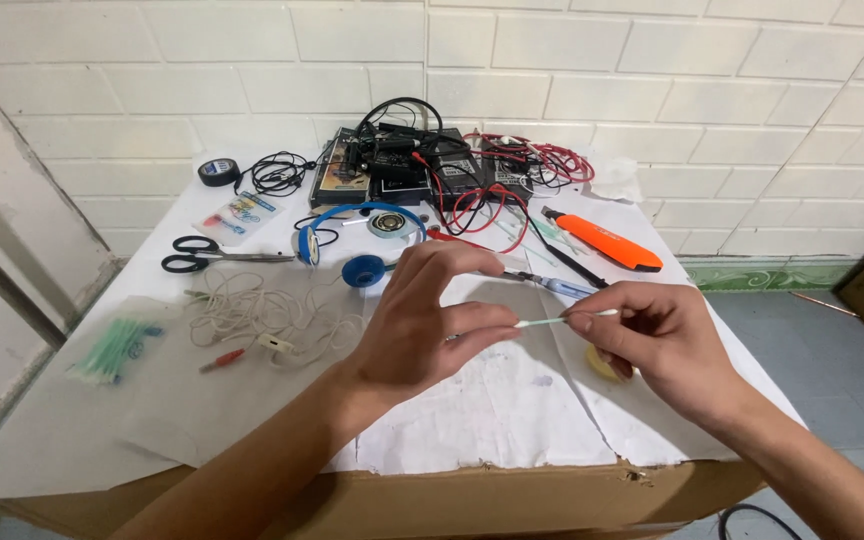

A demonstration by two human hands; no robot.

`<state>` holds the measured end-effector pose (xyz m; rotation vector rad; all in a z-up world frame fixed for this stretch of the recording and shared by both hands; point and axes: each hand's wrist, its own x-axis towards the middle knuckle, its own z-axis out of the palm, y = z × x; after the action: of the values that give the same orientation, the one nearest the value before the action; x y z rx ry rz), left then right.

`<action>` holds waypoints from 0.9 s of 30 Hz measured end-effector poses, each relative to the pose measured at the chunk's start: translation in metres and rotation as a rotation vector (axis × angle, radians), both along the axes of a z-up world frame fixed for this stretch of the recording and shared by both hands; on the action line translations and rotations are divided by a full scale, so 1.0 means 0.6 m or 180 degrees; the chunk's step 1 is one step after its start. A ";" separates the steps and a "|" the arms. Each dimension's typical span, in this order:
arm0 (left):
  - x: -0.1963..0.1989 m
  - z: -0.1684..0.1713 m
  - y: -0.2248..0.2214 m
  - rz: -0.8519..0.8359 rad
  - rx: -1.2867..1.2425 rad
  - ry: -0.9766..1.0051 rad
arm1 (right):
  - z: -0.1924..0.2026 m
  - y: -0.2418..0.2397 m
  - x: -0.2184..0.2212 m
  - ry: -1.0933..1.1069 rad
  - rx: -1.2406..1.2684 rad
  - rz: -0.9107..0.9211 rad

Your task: Applying yellow adhesive tape and using a cotton swab to secure it onto a small circular electronic component.

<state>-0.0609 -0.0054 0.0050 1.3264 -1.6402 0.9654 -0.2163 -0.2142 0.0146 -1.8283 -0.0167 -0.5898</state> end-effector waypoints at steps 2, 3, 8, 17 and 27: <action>0.001 -0.002 0.000 0.0016 -0.0033 0.0024 | -0.004 -0.006 0.002 0.0009 -0.0004 -0.0008; 0.002 -0.003 0.000 0.0033 -0.0067 0.0043 | -0.006 -0.009 0.002 0.0014 -0.0008 -0.0015; 0.011 -0.007 -0.006 -0.0033 -0.0096 -0.0022 | -0.005 -0.017 0.004 -0.0069 0.0014 -0.0125; 0.007 -0.001 -0.005 0.0024 0.0102 0.0138 | -0.012 -0.038 0.002 -0.0097 -0.0021 -0.0180; -0.009 0.006 -0.007 0.0162 0.0304 0.0101 | -0.006 -0.026 0.001 -0.0042 -0.0028 -0.0186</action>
<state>-0.0660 -0.0097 0.0084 1.4464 -1.6532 0.9009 -0.2156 -0.2298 0.0111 -1.8383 0.0254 -0.6438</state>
